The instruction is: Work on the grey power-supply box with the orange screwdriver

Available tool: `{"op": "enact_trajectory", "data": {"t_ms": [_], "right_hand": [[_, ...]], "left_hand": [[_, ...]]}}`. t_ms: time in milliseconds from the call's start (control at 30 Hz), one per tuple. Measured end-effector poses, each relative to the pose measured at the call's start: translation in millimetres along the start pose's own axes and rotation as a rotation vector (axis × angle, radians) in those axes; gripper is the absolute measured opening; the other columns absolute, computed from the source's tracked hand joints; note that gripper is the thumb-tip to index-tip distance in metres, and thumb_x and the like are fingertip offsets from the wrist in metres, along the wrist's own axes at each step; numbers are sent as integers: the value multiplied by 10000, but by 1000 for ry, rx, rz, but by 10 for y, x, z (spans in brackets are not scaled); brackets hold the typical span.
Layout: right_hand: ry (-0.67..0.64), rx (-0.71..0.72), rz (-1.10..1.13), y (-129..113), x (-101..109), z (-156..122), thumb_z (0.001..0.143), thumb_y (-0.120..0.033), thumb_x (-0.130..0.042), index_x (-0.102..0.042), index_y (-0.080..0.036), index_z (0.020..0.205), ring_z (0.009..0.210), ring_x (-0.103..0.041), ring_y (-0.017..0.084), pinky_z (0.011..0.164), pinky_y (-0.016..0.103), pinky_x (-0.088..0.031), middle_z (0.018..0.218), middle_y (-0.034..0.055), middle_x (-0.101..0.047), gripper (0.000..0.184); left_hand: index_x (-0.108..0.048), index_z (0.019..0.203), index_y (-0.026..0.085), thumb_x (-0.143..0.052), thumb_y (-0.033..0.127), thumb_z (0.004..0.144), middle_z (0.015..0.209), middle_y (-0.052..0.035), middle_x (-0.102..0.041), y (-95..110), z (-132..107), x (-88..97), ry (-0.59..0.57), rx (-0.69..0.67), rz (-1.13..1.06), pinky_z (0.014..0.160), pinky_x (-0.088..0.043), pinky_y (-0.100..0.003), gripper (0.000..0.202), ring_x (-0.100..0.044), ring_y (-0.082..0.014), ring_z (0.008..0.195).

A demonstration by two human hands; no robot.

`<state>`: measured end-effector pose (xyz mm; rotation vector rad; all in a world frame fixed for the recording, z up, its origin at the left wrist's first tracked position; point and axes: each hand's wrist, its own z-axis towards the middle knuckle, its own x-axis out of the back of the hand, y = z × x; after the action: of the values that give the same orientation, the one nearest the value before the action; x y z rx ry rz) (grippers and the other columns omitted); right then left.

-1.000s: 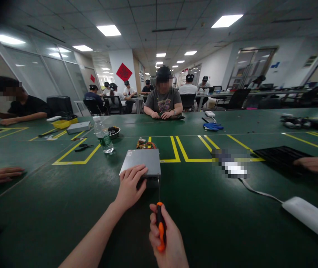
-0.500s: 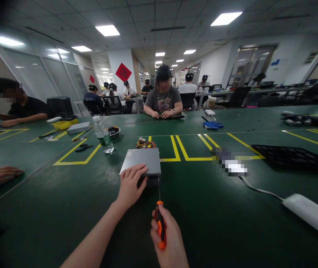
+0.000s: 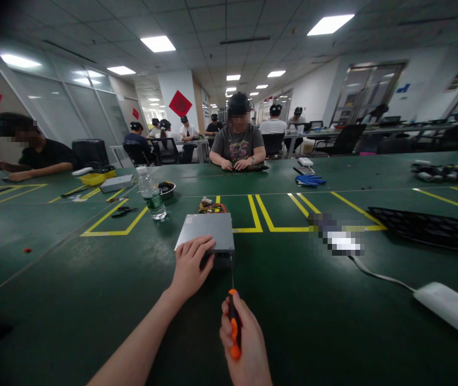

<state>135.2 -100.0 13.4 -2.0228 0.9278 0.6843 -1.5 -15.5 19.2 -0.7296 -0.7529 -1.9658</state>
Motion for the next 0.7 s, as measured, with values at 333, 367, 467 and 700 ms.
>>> {"op": "enact_trajectory", "data": {"t_ms": [333, 367, 467, 700], "right_hand": [[-71, -20, 25, 22, 41, 16, 839, -315, -513, -578, -107, 777, 314, -303, 3, 300, 119, -209, 525, -29, -489, 226], [-59, -16, 7, 39, 26, 0, 820, -333, -534, -580, -104, 769, 309, -308, 6, 299, 123, -209, 520, -25, -497, 240], [-48, -54, -48, 100, -30, -44, 766, -380, -590, -586, -92, 756, 294, -316, 14, 295, 133, -202, 508, -13, -517, 289], [20, -144, -69, 152, -150, -32, 890, -348, -422, -581, -77, 782, 288, -327, 18, 313, 136, -206, 501, -5, -513, 332]], "left_hand": [[-509, 1155, 250, -508, 228, 827, 1202, -29, -569, 5, 2, 4, 19, -8, 20, 929, -316, -376, 329, -474, -199, 1122], [-511, 1155, 249, -512, 227, 825, 1199, -30, -571, 3, 2, 4, 21, -12, 23, 927, -319, -375, 330, -477, -198, 1119], [-505, 1161, 250, -512, 227, 826, 1207, -28, -566, 0, 1, 3, 14, -11, 17, 930, -316, -373, 336, -472, -196, 1126], [-503, 1162, 249, -502, 222, 830, 1215, -33, -560, -2, -2, 7, 6, -11, 16, 925, -316, -378, 333, -464, -201, 1134]]}}
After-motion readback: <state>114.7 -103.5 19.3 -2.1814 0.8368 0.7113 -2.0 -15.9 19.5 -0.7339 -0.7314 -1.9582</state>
